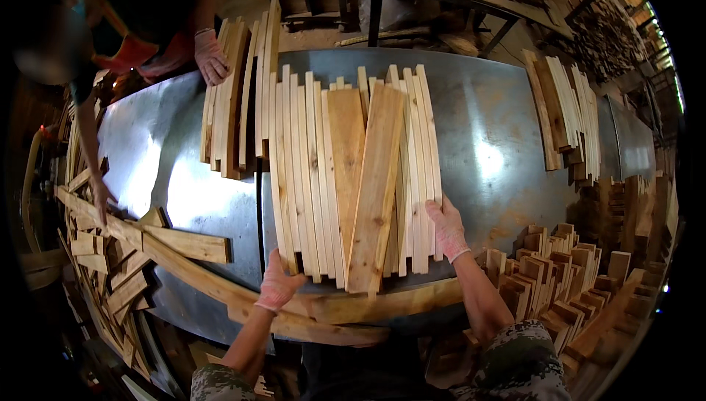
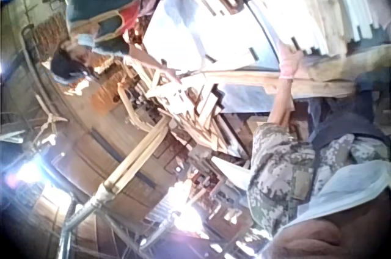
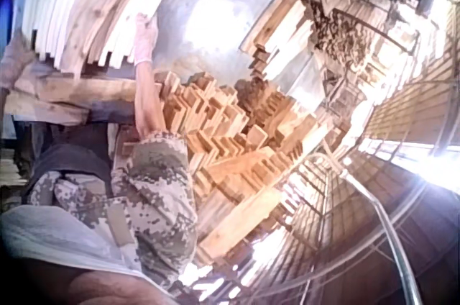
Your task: The person picks up stacks of wooden planks from a metal table and moves them to a conveyor belt. They repeatedly gather planks, align them, and place them onto the moving belt, then return to the table to repeat the process.
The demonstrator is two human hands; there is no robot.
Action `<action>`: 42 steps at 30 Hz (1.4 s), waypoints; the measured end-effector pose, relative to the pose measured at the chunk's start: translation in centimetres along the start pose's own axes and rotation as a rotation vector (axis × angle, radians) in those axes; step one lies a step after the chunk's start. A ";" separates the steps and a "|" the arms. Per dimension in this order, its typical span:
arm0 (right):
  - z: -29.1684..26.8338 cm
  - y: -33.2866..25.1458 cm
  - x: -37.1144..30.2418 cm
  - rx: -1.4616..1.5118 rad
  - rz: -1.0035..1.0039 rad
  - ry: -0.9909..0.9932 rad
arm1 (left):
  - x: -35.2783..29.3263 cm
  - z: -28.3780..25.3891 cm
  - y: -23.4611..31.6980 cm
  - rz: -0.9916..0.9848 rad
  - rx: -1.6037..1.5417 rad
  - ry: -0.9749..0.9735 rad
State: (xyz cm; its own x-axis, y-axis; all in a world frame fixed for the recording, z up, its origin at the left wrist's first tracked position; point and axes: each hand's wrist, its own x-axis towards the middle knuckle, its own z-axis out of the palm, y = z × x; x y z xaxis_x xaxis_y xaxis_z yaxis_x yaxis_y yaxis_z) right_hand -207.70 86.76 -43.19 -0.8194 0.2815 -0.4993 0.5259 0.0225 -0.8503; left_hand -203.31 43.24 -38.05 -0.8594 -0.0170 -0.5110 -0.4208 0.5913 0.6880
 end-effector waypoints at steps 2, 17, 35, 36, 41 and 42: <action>-1.6 0.4 0.3 -0.104 -0.014 -0.010 | 0.2 -2.9 -1.1 0.038 -0.003 -0.218; 0.8 0.0 9.0 0.482 -0.179 -0.045 | 14.1 -1.4 1.7 -0.240 -0.946 -0.042; -4.8 -1.2 6.9 0.553 0.275 -0.333 | 14.8 -0.9 2.6 -0.286 -0.942 -0.253; -4.9 -1.5 6.6 0.536 0.271 -0.297 | 14.9 -0.9 2.8 -0.301 -0.929 -0.238; -4.4 -5.8 3.6 0.423 0.193 -0.147 | 14.4 -2.0 5.7 -0.283 -0.957 -0.245; -4.3 -7.3 2.9 0.360 0.202 -0.039 | 14.3 -2.4 6.6 -0.255 -0.977 -0.267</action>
State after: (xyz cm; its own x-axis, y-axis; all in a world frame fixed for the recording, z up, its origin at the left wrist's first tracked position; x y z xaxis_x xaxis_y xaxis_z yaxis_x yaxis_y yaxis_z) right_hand -212.91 91.53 -37.74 -0.7192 0.2093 -0.6625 0.5694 -0.3688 -0.7347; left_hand -219.05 44.98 -39.61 -0.6702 0.1994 -0.7149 -0.7345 -0.3161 0.6005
